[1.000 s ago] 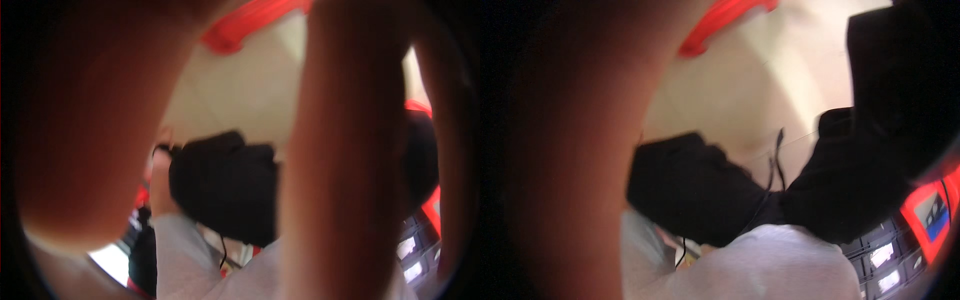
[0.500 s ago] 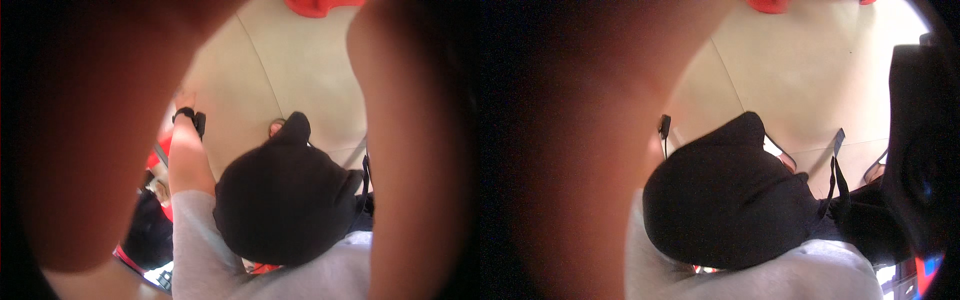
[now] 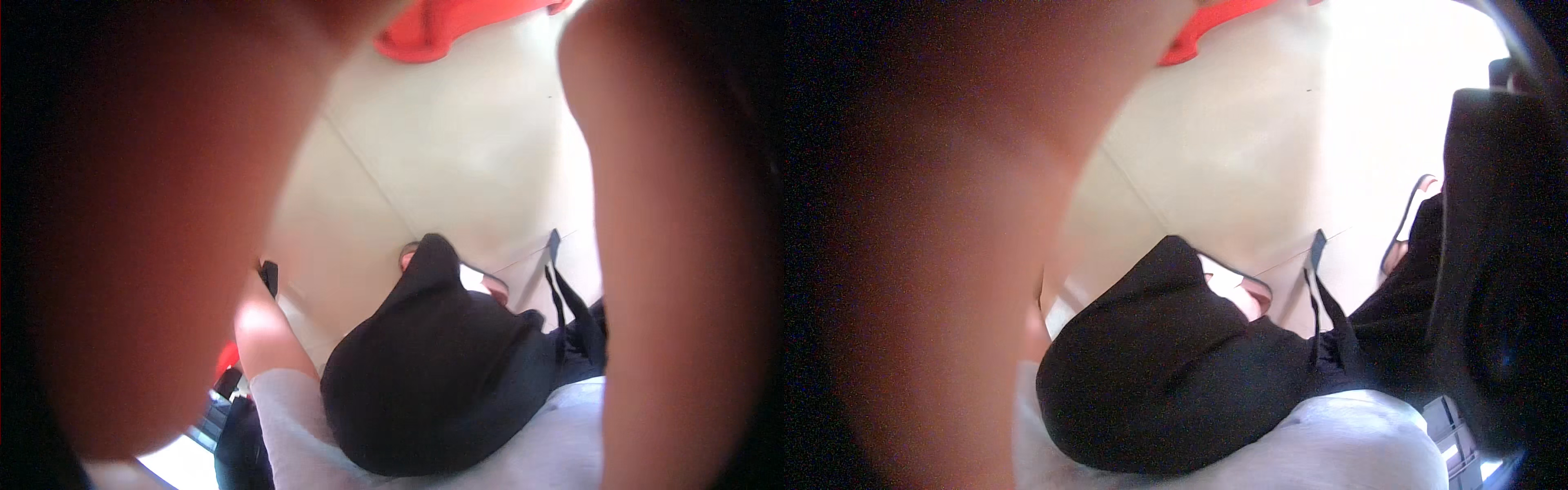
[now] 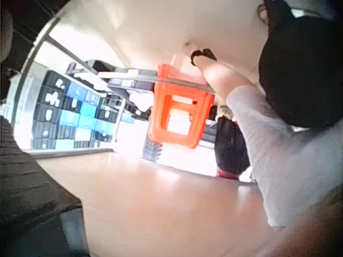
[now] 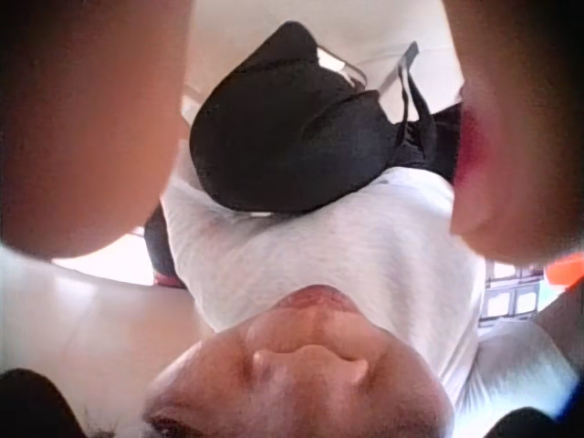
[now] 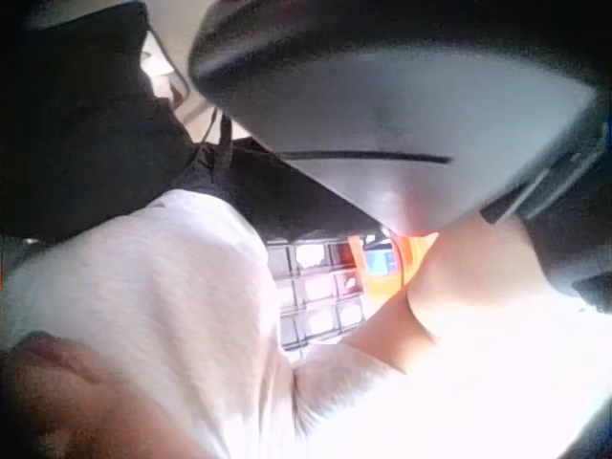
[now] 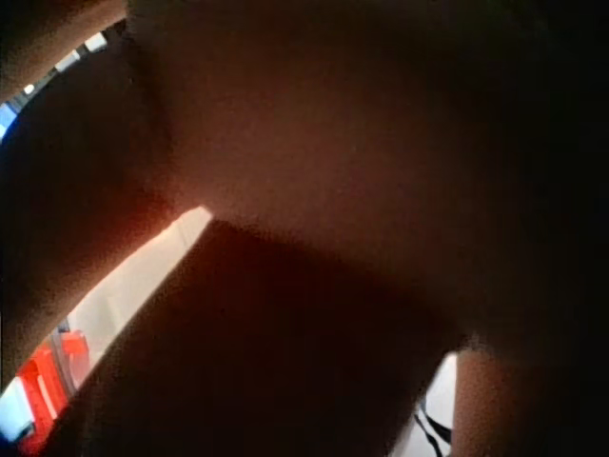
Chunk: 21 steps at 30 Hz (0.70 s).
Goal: Assembling and finishing small plastic figures at a manufacturing workstation.
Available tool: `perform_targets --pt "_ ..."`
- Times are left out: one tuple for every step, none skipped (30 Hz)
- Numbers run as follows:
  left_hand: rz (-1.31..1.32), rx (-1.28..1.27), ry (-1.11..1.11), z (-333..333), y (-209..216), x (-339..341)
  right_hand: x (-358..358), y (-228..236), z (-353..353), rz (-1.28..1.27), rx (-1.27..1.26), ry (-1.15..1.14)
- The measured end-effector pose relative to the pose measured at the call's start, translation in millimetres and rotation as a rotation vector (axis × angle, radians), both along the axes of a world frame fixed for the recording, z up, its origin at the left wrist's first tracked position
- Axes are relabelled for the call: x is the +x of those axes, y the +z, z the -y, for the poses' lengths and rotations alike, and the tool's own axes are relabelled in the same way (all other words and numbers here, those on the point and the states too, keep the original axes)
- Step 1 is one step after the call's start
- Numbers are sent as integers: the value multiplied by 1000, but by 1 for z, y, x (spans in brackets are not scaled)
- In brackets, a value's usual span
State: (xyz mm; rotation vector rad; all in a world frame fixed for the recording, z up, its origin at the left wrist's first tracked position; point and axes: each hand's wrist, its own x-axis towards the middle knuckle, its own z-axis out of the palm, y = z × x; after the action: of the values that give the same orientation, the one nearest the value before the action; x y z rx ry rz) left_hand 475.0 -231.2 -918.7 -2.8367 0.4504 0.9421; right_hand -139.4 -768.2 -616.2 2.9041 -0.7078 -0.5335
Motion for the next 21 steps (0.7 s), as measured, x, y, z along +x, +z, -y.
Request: perform_targets --pt "-44 -98 56 -8 3 9 -6 7 -1 6 -2 -15" --pt "16 -214 330 -12 0 10 -14 15 2 -1 -8 -31" --pt "62 -108 157 -17 -2 20 -24 25 4 -9 -24 -52" --pt "143 49 -118 -31 -1 52 -38 34 4 15 -39 -80" --pt "172 22 -142 -51 9 79 -52 42 4 40 -54 -108" --pt "163 16 -140 -59 1 74 -63 50 5 17 -70 -127" --pt "154 8 -139 -62 -4 70 -72 63 7 -5 -88 -148" --pt "148 2 -141 -68 -8 62 -82 75 8 -24 -105 -172" --pt "142 -5 -150 -67 -10 54 -95 88 7 -43 -121 -204" --pt "146 -10 -158 -67 -9 47 -107 98 6 -53 -135 -235" --pt "150 -12 -168 -66 -9 39 -123 106 3 -61 -146 -267" --pt "160 -14 -178 -65 -5 32 -137 112 2 -64 -156 -300" --pt "177 -15 -189 -63 1 25 -151 117 -1 -60 -164 -335" --pt "253 4 -166 -53 4 3 -165 125 -3 -82 -172 -367" --pt "173 -30 -180 -32 10 -24 -180 135 -7 -111 -187 -403" --pt "117 -63 -195 -11 24 -35 -196 141 -13 -116 -201 -441" --pt "131 -314 -105 -32 53 43 -215 131 -16 3 -206 -493" --pt "145 -303 -7 -18 58 43 -228 130 -20 11 -215 -529" --pt "130 -417 -37 -3 62 19 -239 134 -25 -9 -228 -562" --pt "123 -348 -169 25 73 -7 -253 142 -31 -34 -242 -599" --pt "143 -287 -302 58 88 -27 -268 147 -37 -36 -258 -637"
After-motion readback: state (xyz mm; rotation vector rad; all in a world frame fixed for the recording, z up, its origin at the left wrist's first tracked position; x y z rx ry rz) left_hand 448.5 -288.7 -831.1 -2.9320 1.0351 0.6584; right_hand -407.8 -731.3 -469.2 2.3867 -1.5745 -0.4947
